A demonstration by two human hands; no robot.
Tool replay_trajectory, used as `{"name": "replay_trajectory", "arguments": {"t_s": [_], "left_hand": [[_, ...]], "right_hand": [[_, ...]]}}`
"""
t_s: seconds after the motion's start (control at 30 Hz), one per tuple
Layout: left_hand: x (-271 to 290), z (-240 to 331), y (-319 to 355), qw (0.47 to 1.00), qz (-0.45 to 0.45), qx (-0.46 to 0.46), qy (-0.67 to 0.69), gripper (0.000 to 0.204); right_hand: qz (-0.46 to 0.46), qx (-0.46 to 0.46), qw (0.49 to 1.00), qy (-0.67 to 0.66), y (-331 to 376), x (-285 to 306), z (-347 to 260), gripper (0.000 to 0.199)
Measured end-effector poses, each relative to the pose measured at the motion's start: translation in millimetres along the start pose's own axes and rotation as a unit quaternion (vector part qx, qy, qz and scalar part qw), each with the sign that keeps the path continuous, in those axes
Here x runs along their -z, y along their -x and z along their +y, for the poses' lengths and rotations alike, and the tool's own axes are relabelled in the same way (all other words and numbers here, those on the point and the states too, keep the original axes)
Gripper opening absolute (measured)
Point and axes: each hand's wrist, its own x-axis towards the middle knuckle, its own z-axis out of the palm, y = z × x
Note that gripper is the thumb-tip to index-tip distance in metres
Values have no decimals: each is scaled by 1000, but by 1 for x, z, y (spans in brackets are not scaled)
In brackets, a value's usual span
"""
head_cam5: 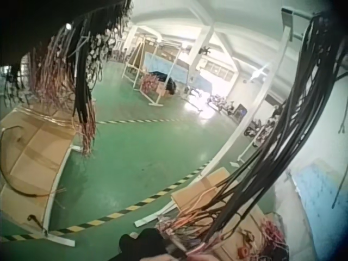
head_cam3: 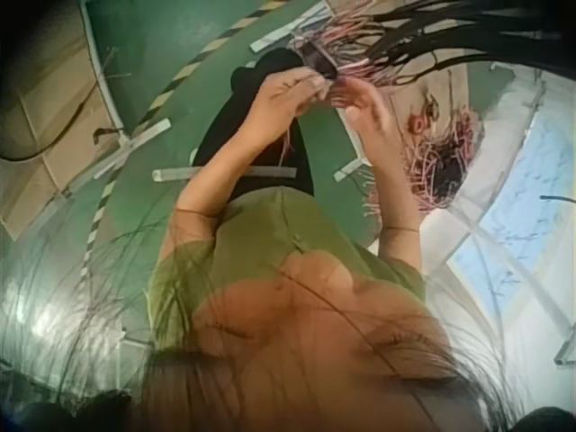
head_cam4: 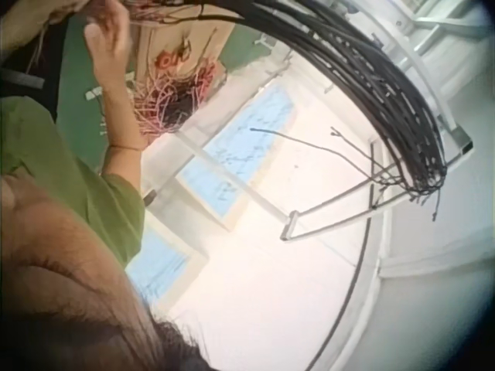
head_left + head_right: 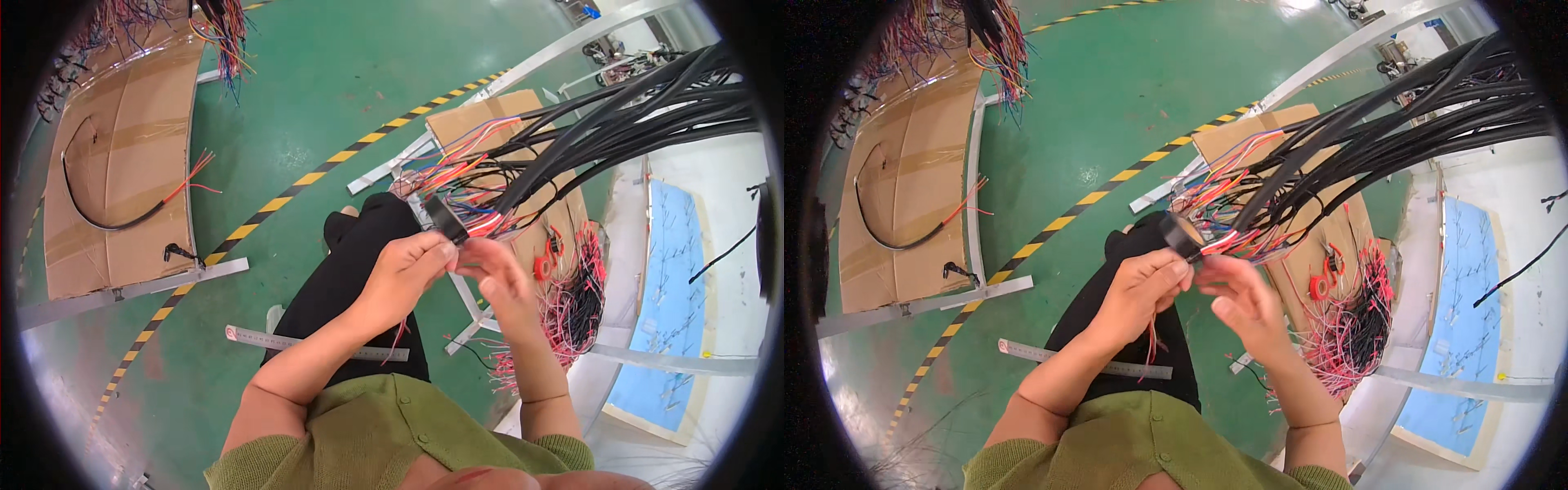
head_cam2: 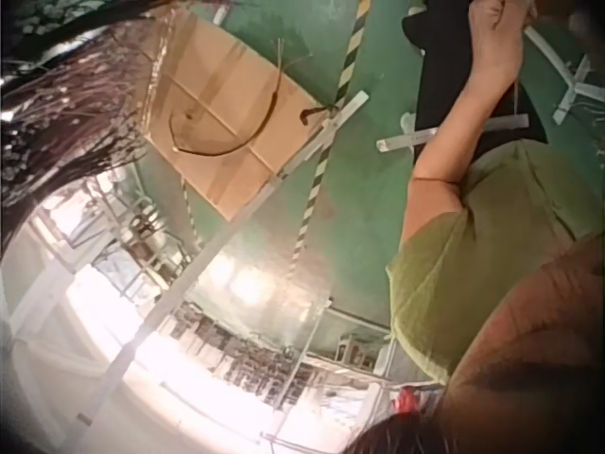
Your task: Measure and organize bundles of colored wires for a wire harness assembly.
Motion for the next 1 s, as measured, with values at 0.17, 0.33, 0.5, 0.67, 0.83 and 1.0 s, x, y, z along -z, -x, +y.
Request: {"name": "replay_trajectory", "arguments": {"t_s": [0.17, 0.33, 0.5, 0.67, 0.83, 1.0], "left_hand": [[5, 27, 15, 920, -92, 234, 300, 25], [7, -1, 25, 882, -137, 287, 349, 24], [3, -7, 33, 895, -162, 233, 345, 22], [-1, -20, 22, 995, -47, 11, 82, 21], [-5, -18, 19, 908, 43, -286, -304, 15], [-6, -15, 16, 889, 6, -268, -370, 15]], "right_hand": [[-113, 79, 990, -38, -42, -20, 1, 87], [-230, 61, 964, 117, -52, -1, -4, 67], [-258, 143, 883, 366, -44, 17, -19, 48], [-96, 105, 959, 243, -19, -3, 5, 33], [181, 40, 982, -22, 13, 1, 76, 30], [220, 71, 973, -5, 4, -20, 64, 32]]}}
